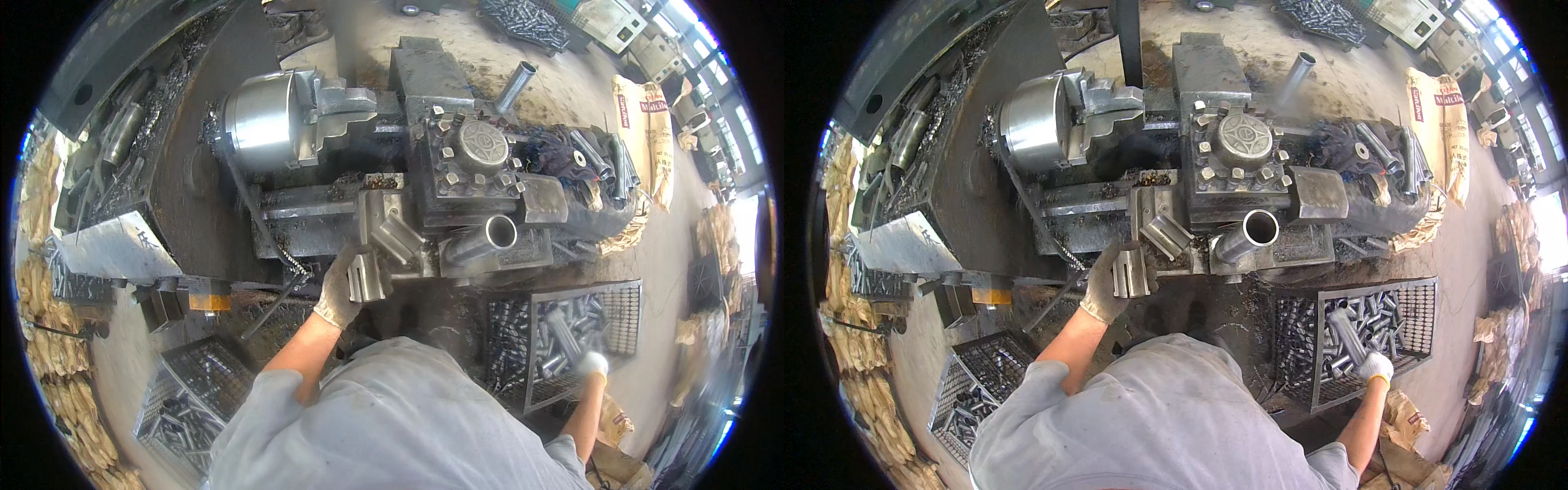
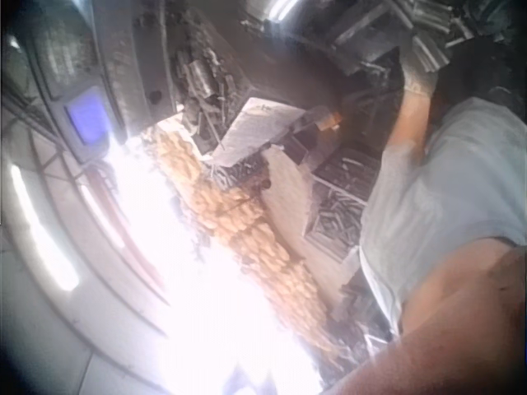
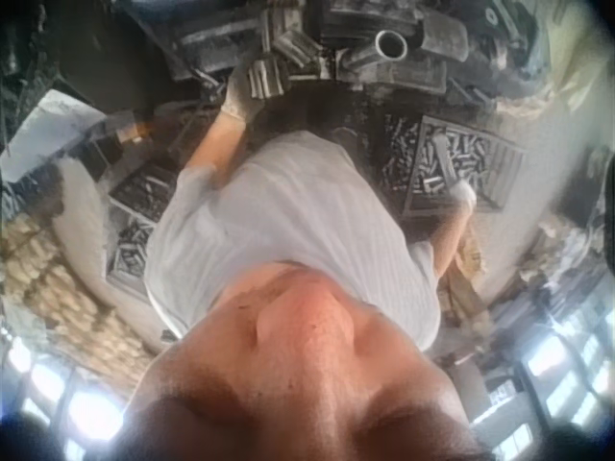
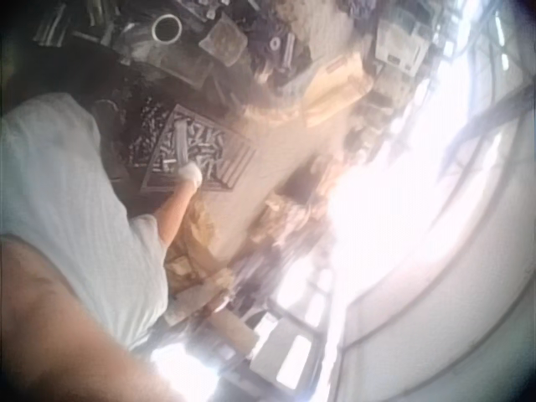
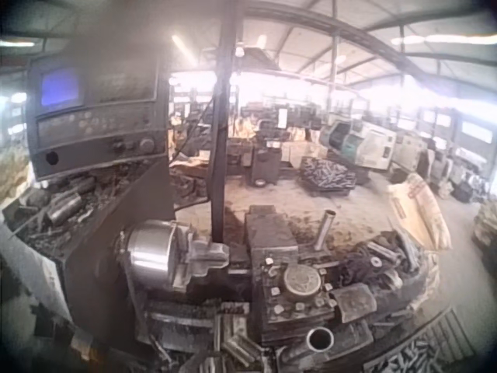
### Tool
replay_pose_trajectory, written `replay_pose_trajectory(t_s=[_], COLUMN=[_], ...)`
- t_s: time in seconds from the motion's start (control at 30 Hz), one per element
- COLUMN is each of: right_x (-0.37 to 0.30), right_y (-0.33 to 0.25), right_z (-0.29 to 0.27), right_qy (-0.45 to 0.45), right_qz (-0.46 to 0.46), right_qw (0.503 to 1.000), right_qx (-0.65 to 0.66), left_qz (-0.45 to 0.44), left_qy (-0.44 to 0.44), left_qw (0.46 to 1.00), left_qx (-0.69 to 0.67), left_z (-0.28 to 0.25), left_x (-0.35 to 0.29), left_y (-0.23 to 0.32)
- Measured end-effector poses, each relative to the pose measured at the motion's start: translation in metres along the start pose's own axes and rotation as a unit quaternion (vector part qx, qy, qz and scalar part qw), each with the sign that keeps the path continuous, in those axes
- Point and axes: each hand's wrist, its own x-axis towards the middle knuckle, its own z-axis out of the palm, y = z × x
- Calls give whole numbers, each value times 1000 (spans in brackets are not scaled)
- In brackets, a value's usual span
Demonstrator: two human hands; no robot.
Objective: The person repeatedly picks up cylindrical metal parts from a wire basket, places them into a machine fixture, and then removes them to return to the basket. The cycle continues with multiple parts handled one at a time.
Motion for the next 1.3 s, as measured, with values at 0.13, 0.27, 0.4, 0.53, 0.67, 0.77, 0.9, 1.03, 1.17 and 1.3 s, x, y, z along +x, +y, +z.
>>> replay_pose_trajectory(t_s=[0.13,0.27,0.4,0.53,0.67,0.77,0.9,1.03,1.17,1.3], right_x=[36,44,-5,4,43,44,9,-15,-20,-14], right_y=[-153,-340,-386,-451,-481,-471,-468,-480,-451,-421], right_z=[-13,-48,-63,-14,-1,-31,-57,-50,-77,-167], right_qy=[187,109,176,121,125,-5,-177,-302,-326,-176], right_qz=[-149,-324,-499,-518,-473,-433,-340,-240,-271,-543], right_qw=[913,875,811,844,872,874,801,743,713,706], right_qx=[331,344,249,70,23,219,459,548,559,419], left_qz=[17,-16,-61,-18,81,95,143,132,-67,9], left_qy=[23,44,33,89,94,53,31,-82,17,112], left_qw=[995,985,990,991,977,987,989,987,964,713], left_qx=[97,165,119,99,173,115,20,35,255,693], left_z=[14,26,28,13,-20,-27,6,41,33,36], left_x=[-14,-31,-39,-28,-13,-7,6,14,30,91], left_y=[3,7,5,20,51,61,40,19,47,81])
